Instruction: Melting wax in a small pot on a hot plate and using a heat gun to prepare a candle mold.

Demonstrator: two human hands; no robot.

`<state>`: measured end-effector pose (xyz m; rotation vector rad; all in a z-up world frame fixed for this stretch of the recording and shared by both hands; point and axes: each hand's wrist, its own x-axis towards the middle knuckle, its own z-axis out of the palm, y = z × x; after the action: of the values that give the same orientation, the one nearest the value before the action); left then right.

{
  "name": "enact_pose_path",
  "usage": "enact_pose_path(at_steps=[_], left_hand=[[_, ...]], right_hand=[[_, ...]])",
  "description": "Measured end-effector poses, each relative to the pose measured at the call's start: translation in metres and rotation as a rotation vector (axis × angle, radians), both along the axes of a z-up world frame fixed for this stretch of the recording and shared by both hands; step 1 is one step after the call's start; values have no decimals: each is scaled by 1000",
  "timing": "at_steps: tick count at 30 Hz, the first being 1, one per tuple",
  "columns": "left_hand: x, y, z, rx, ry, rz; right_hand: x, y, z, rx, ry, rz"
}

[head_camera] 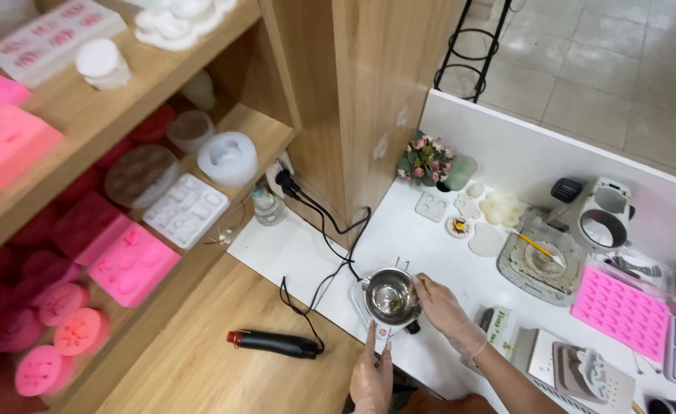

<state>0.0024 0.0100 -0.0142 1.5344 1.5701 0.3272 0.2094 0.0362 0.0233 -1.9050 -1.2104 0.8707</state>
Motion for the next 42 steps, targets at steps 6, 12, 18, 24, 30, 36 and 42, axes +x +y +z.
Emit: enact_pose_path(at_steps=[6, 12, 18, 24, 30, 36, 42], left_hand=[[4, 1, -27, -7, 36, 19], [5, 3, -30, -75, 84, -5], [6, 1, -35, 20, 20, 35], [9, 3, -25, -89, 128, -14], [7, -3, -20, -111, 187, -31], [12, -3, -58, 43, 60, 15], [12, 1, -72, 154, -6, 8]], right_hand=[[8, 6, 3, -35, -23, 88], [6, 12, 12, -18, -243, 147], [15, 21, 3, 11, -379, 218], [16, 23, 2, -18, -349, 239], [5, 20, -14, 85, -345, 242], [12, 4, -10, 157, -359, 143], [23, -5, 0, 126, -280, 112]])
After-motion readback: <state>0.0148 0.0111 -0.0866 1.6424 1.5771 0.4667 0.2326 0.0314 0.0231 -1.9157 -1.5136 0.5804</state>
